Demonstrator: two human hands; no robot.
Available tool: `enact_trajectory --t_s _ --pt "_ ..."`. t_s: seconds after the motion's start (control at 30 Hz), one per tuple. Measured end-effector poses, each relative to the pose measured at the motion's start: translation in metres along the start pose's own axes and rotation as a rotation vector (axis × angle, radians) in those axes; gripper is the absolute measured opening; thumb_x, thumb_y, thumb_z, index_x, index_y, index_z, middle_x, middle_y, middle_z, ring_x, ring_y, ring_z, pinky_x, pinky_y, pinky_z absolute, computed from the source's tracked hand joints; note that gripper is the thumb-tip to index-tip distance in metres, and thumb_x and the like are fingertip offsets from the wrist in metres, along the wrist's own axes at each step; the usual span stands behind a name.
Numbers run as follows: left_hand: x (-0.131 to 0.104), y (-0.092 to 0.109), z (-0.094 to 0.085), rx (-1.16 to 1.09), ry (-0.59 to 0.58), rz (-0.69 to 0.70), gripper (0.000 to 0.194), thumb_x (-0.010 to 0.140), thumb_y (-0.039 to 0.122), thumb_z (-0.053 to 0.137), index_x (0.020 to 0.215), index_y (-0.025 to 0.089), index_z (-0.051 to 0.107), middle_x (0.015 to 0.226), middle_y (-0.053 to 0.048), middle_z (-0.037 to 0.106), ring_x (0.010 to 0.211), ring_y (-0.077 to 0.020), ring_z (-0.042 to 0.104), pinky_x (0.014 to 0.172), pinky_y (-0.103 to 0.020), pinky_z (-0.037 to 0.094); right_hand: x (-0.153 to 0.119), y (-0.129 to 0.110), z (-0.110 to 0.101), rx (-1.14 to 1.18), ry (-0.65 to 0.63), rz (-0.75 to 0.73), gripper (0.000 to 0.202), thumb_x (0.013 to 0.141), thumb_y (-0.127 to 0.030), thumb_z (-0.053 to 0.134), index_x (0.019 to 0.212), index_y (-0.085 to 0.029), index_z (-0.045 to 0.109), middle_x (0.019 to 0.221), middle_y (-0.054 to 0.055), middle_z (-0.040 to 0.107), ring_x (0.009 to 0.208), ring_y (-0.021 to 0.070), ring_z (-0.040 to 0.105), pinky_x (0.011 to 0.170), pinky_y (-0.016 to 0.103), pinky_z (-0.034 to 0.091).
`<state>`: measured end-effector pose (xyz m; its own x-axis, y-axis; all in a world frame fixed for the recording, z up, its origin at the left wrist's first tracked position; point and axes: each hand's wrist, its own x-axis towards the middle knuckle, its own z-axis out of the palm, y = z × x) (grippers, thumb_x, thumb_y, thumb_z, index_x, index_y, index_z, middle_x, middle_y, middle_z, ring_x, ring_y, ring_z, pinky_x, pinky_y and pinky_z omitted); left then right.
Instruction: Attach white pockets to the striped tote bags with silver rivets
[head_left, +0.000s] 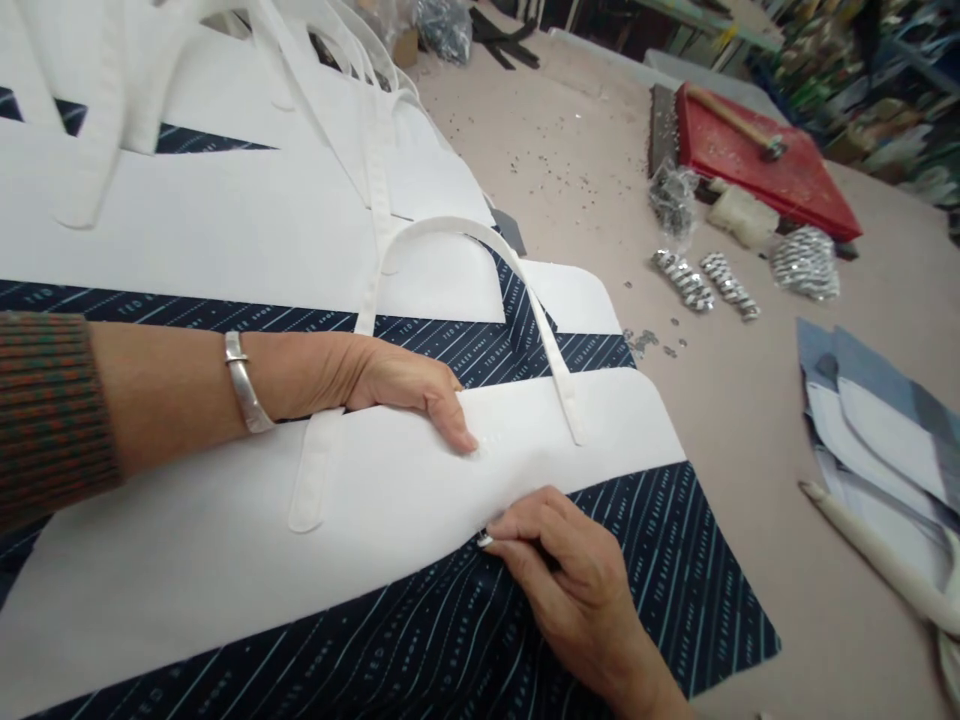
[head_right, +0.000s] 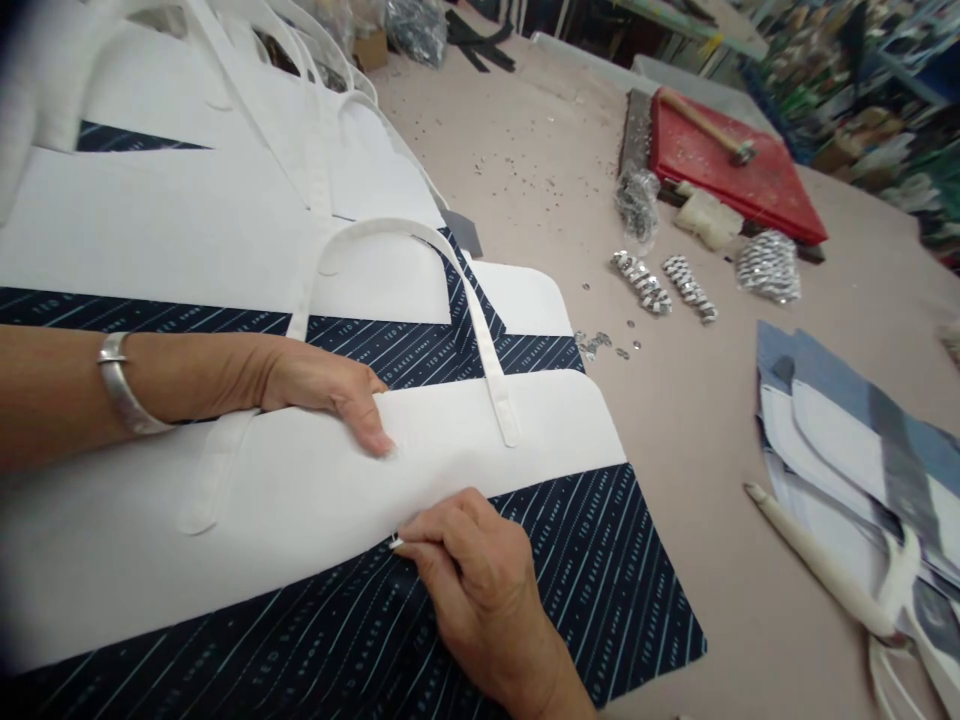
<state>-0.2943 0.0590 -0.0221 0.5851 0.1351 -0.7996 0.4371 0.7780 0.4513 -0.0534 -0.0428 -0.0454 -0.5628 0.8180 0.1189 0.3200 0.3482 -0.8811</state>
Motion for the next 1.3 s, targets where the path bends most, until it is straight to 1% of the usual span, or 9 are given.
enact_trajectory --t_s 0.2,0.37,0.57,0.8,1.03,1.13,1.2,1.3 --pt "0.0011 -0.0017 -0.0009 0.007 -0.001 0.002 0.028 0.062 0.029 0.076 0.085 0.013 0.073 0.081 -0.011 0.076 0.076 -0.0303 0.071 0.072 -0.043 0.059 -0.0001 0.0014 -0.0048 0.069 -0.017 0.005 0.009 0.088 -0.011 0.060 0.088 -0.019 0.064 0.080 -0.001 0.065 0.074 0.0098 0.060 0.070 0.021 0.047" --pt "0.0010 -0.0010 0.0001 -0.005 0.042 -0.032 0.028 0.057 0.030 0.077 0.079 0.013 0.073 0.077 -0.010 0.076 0.072 -0.0296 0.071 0.071 -0.042 0.059 0.0023 0.0002 -0.0052 0.069 -0.007 0.011 0.010 0.090 -0.012 0.058 0.088 -0.019 0.065 0.079 0.000 0.064 0.074 0.0103 0.060 0.070 0.022 0.047" --pt "0.0015 -0.0011 0.0009 -0.033 0.049 -0.033 0.032 0.054 0.031 0.079 0.080 0.012 0.072 0.077 -0.011 0.076 0.070 -0.0294 0.070 0.070 -0.042 0.059 0.0028 -0.0003 -0.0061 0.048 -0.040 0.036 0.010 0.091 -0.015 0.058 0.090 -0.020 0.066 0.081 0.000 0.062 0.073 0.0102 0.060 0.068 0.022 0.046" --pt "0.0031 -0.0022 -0.0031 -0.043 0.025 -0.055 0.034 0.055 0.030 0.081 0.084 0.013 0.073 0.078 -0.010 0.076 0.066 -0.0277 0.070 0.070 -0.041 0.059 0.0041 -0.0024 -0.0035 0.019 -0.044 0.050 0.010 0.090 -0.015 0.058 0.089 -0.020 0.066 0.079 0.000 0.060 0.071 0.0104 0.059 0.067 0.022 0.044" --pt "0.0033 -0.0039 -0.0033 -0.041 -0.027 -0.023 0.030 0.060 0.029 0.078 0.085 0.014 0.073 0.082 -0.010 0.076 0.068 -0.0284 0.071 0.073 -0.043 0.060 0.0060 -0.0018 -0.0013 -0.012 -0.011 0.029 0.008 0.089 -0.013 0.059 0.088 -0.020 0.064 0.077 -0.001 0.060 0.070 0.0101 0.058 0.066 0.022 0.044" --pt "0.0027 -0.0033 -0.0041 -0.019 -0.050 -0.016 0.028 0.063 0.030 0.077 0.086 0.014 0.073 0.082 -0.011 0.076 0.068 -0.0291 0.071 0.072 -0.045 0.060 0.0044 -0.0003 0.0002 -0.010 0.012 0.093 0.004 0.087 -0.016 0.063 0.086 -0.019 0.061 0.076 -0.002 0.061 0.066 0.0100 0.057 0.063 0.022 0.044" --pt "0.0022 -0.0029 -0.0043 -0.013 -0.050 -0.016 0.027 0.064 0.030 0.077 0.086 0.015 0.073 0.082 -0.010 0.076 0.068 -0.0290 0.071 0.072 -0.045 0.061 0.0028 -0.0006 0.0014 -0.006 0.014 0.142 0.006 0.085 -0.018 0.064 0.083 -0.019 0.059 0.073 -0.002 0.060 0.062 0.0098 0.056 0.060 0.021 0.044" --pt "0.0017 -0.0023 -0.0037 -0.006 -0.050 -0.022 0.027 0.064 0.030 0.078 0.086 0.016 0.073 0.083 -0.010 0.076 0.071 -0.0289 0.071 0.072 -0.044 0.061 0.0011 -0.0015 0.0033 -0.027 0.005 0.154 0.009 0.086 -0.018 0.062 0.079 -0.020 0.057 0.071 -0.002 0.060 0.061 0.0106 0.056 0.057 0.022 0.042"
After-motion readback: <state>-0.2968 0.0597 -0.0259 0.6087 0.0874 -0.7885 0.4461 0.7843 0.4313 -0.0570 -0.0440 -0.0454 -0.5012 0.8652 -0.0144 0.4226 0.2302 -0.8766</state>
